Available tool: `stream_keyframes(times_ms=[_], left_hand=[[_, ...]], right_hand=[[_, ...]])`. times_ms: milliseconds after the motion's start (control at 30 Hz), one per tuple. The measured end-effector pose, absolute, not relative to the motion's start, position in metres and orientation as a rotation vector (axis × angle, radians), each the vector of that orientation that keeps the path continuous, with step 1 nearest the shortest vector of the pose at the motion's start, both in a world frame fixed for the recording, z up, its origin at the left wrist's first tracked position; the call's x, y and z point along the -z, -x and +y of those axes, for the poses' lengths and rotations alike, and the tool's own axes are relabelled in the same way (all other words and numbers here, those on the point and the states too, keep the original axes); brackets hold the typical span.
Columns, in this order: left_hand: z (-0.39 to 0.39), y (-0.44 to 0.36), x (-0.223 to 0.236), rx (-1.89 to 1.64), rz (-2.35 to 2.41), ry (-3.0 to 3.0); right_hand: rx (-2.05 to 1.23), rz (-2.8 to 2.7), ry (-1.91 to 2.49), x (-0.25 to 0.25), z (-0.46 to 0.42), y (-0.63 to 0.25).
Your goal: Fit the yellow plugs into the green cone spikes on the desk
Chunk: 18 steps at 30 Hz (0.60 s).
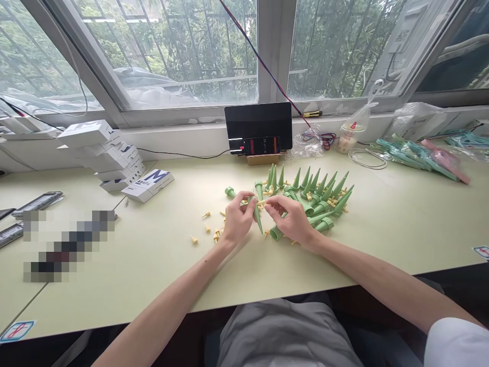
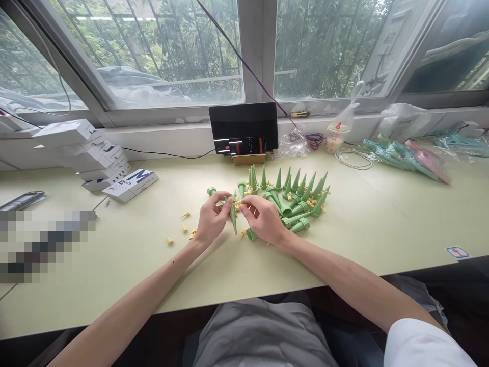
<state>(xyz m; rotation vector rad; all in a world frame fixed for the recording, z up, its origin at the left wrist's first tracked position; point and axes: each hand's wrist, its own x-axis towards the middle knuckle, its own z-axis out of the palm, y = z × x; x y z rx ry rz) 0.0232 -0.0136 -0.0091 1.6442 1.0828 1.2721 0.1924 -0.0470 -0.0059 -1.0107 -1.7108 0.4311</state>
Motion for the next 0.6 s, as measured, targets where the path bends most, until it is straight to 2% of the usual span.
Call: stream_keyframes(times_ms=[600], left_hand=[[-0.0152, -0.0244, 0.007, -1.289, 1.057, -1.625]], right_hand=[[-0.392, -1.617, 1.109, 0.0037, -0.046, -0.194]])
